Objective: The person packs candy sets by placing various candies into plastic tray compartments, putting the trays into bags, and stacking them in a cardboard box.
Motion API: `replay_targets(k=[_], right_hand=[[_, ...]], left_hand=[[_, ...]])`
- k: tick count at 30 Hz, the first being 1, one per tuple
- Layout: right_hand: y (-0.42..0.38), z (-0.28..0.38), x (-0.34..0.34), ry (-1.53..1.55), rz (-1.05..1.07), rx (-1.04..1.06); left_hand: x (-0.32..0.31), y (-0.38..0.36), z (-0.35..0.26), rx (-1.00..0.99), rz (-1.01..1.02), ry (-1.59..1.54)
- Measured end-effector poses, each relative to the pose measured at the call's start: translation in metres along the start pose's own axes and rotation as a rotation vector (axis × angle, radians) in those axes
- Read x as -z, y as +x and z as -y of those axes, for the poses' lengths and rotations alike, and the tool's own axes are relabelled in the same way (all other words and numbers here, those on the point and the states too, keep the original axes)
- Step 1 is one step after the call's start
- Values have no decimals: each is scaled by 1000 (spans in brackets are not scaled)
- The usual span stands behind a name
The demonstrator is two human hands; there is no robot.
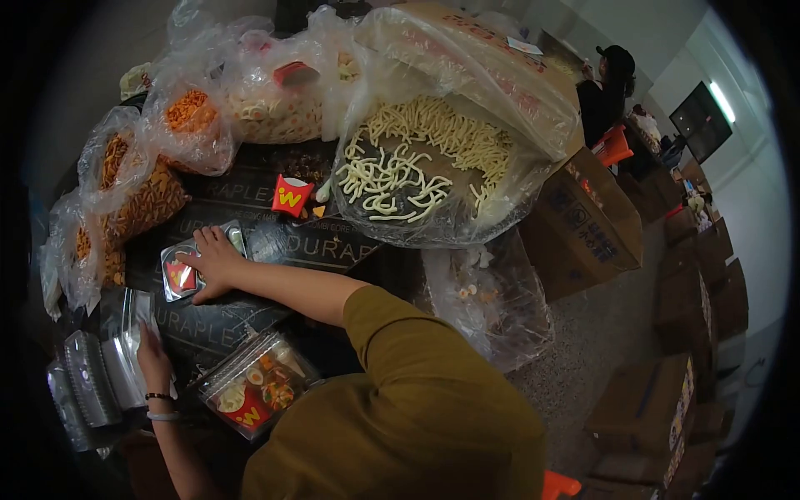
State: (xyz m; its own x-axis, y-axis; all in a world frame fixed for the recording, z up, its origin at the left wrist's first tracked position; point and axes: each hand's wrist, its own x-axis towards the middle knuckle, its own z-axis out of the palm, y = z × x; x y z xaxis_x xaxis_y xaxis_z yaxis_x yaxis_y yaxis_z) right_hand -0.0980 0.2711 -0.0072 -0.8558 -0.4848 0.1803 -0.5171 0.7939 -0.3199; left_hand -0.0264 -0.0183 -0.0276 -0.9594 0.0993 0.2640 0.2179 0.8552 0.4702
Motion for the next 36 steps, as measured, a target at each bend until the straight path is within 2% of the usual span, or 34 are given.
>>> replay_targets(k=[1, 2, 5, 8, 11, 14, 15, 18, 21, 22, 25, 28, 31, 34, 36], right_hand=[[0, 0, 0, 0, -3, 3], [1, 0, 1, 2, 2, 2], [1, 0, 1, 18, 3, 3], [2, -2, -4, 23, -36, 12], [2, -2, -6, 5, -76, 20], [1, 1, -2, -17, -89, 17], [1, 3, 1, 0, -48, 10], [3, 2, 8, 42, 53, -3], [-4, -2, 21, 78, 85, 5], [-8, -3, 24, 79, 66, 29], [-17, -4, 26, 74, -29, 145], [-23, -8, 18, 70, -176, 289], [-28, 1, 20, 57, -149, 356], [-29, 16, 21, 109, -175, 492], [-28, 28, 21, 91, -176, 554]], left_hand=[[-3, -5, -13, -95, -60, -41], [3, -8, -24, -76, 74, -73], [7, -9, -24, -118, 76, 181], [22, -5, -32, -177, 97, 224], [-5, 1, 45, -204, 18, 390], [15, 9, 17, -19, 88, 318], [12, 10, 21, -74, 3, 282], [2, 11, 24, -62, -113, 91], [10, 10, 28, -22, -20, 92], [9, 11, 36, -110, -64, 250], [12, 9, 13, -171, -230, 189], [15, 12, 5, -278, -161, 309], [5, 14, 60, -317, 8, 253], [7, 16, 60, -79, 66, 295], [11, 12, 29, -66, 53, 340]])
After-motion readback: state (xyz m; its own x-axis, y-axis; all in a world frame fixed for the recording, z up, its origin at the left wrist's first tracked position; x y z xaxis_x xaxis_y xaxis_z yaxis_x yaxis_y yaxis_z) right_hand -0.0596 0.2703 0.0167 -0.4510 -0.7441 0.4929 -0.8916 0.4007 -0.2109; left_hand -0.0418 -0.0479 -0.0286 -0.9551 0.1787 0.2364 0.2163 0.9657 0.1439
